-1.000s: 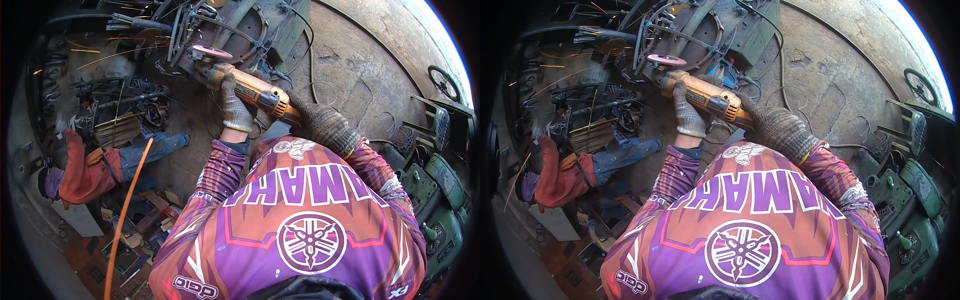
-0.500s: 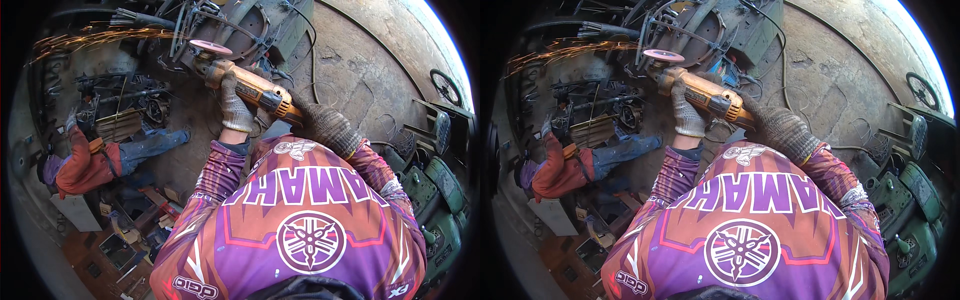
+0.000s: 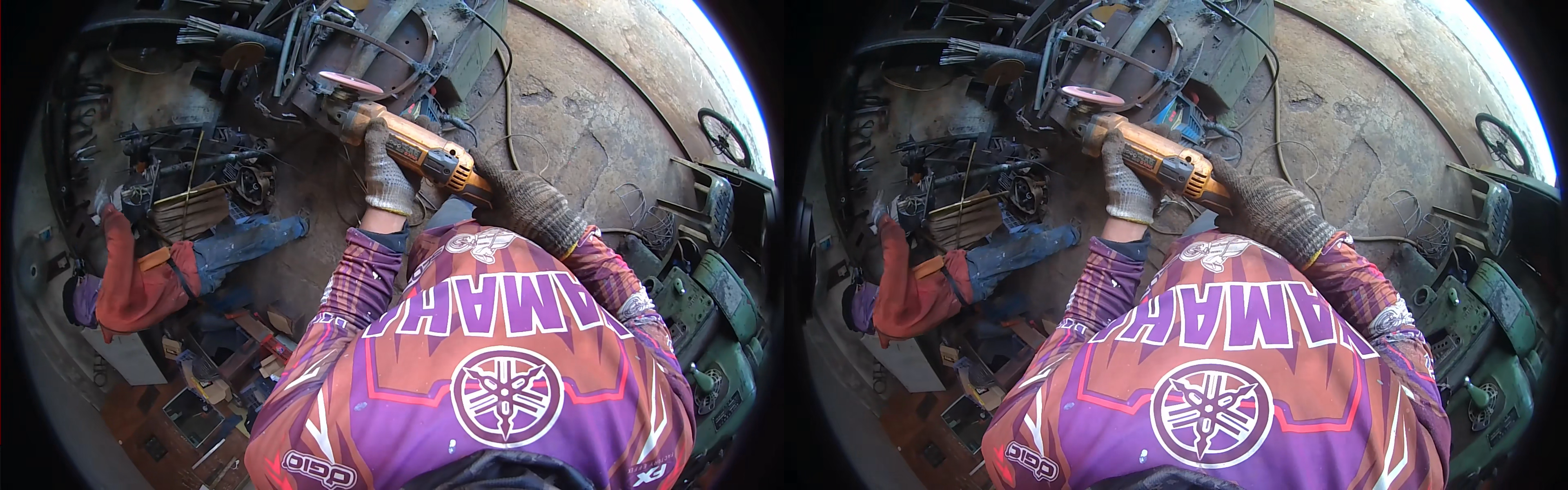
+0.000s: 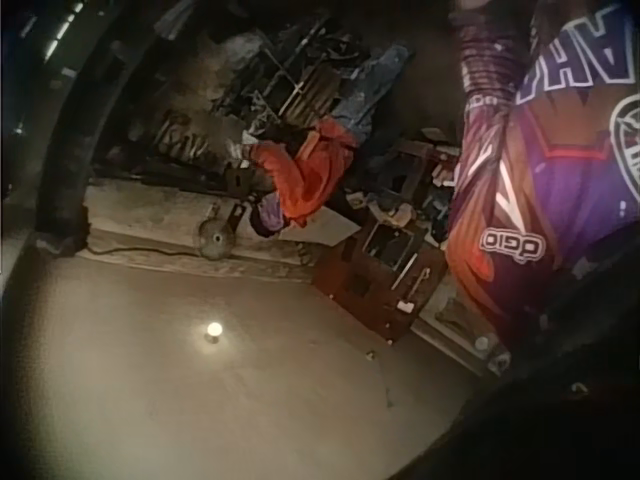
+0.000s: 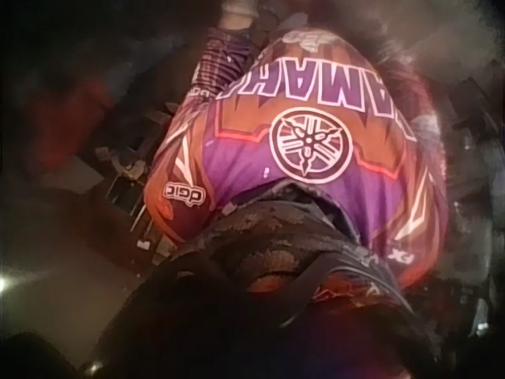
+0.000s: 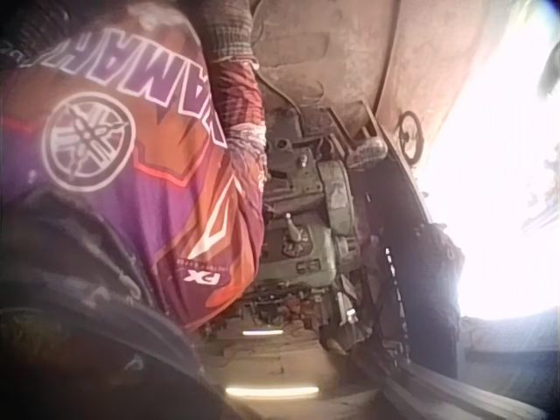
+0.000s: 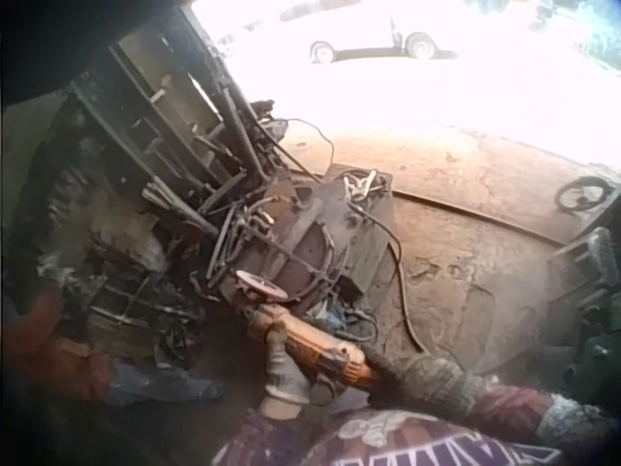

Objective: The person installs a grinding disc onto an angle grinder and uses it to grind a metal workpiece on a table.

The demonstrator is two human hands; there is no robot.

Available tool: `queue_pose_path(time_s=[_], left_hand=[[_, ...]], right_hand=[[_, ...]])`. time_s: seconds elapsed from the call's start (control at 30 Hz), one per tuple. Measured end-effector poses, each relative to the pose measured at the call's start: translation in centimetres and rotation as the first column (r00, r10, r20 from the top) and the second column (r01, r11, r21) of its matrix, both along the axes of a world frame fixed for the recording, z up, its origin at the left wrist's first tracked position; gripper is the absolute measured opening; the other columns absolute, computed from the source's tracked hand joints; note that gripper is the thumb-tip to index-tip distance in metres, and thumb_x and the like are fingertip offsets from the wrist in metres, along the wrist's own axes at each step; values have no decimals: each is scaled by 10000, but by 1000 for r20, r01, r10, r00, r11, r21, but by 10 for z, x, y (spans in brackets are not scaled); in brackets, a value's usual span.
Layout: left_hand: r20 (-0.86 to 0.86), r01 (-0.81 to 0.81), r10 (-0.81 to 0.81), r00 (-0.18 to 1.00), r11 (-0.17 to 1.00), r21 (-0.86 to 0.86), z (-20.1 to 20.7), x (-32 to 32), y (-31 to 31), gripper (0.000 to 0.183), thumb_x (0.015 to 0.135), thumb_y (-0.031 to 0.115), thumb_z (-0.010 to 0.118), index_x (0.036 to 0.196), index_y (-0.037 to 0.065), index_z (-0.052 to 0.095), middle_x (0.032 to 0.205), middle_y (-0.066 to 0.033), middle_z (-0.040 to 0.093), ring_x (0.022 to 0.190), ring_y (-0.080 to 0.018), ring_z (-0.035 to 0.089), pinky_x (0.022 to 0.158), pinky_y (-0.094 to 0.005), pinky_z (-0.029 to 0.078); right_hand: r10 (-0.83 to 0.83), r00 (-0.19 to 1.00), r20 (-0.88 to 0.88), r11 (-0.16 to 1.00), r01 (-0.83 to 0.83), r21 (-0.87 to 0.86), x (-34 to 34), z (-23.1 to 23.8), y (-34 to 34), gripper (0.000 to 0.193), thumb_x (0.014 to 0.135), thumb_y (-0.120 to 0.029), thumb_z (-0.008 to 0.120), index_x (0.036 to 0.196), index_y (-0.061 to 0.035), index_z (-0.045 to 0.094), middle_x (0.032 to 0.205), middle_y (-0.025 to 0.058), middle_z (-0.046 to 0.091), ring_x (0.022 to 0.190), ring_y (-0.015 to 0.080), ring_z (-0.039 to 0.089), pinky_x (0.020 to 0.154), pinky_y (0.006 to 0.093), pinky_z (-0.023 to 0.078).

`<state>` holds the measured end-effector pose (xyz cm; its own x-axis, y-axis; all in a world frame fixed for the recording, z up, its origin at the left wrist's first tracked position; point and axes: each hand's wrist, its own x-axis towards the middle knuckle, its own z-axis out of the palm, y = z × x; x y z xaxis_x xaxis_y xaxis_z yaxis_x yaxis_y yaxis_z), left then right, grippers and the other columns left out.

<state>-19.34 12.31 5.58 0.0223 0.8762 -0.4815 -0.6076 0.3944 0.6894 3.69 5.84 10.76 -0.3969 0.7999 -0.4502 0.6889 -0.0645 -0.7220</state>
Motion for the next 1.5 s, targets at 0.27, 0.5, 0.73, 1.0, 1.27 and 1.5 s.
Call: queue_pose_path(time_s=[0.27,0.5,0.73,1.0,1.27,1.5], left_hand=[[4,3,-3,1000,1000,24,-4,-5,0,776,879,653,705,1364,69,544,1242,-127,641,1117,-290,661,977,-452,571],[-28,-12,13,1000,999,45,8,-2,-3,744,897,638,680,1344,56,558,1273,-156,625,1164,-325,628,1055,-490,511],[-6,-1,2,1000,999,41,12,3,-11,759,889,651,676,1320,36,561,1252,-166,641,1148,-326,638,1046,-487,519],[49,-25,26,998,999,-25,-1,0,-8,730,897,654,665,1308,57,579,1238,-151,654,1130,-323,649,1031,-482,528],[11,22,-22,1000,1000,-10,-1,0,0,739,899,660,659,1350,84,555,1264,-146,638,1151,-322,636,1035,-486,523],[-78,-96,100,992,994,48,-18,-7,1,783,890,665,663,1400,88,521,1335,-146,589,1221,-335,594,1057,-513,507]], right_hand=[[28,999,-26,1000,-28,-12,3,8,-2,903,825,-339,812,1574,-207,324,1088,248,722,1009,430,717,851,503,569],[36,998,48,999,-37,25,1,3,-6,908,825,-356,810,1577,-198,325,1083,246,722,994,427,721,851,501,574],[43,999,7,999,-43,1,6,6,-3,921,824,-338,801,1603,-210,326,1082,285,702,1010,457,703,821,522,563],[36,999,6,999,-36,-21,3,-1,-3,886,804,-316,810,1566,-190,376,1069,272,710,997,454,705,827,525,568],[47,998,41,999,-48,12,3,-6,-1,952,835,-347,809,1607,-207,268,1074,270,714,1003,440,715,866,512,566],[55,998,0,996,-55,63,8,-2,0,855,844,-347,793,1570,-204,364,1082,292,703,996,445,709,814,525,571]])
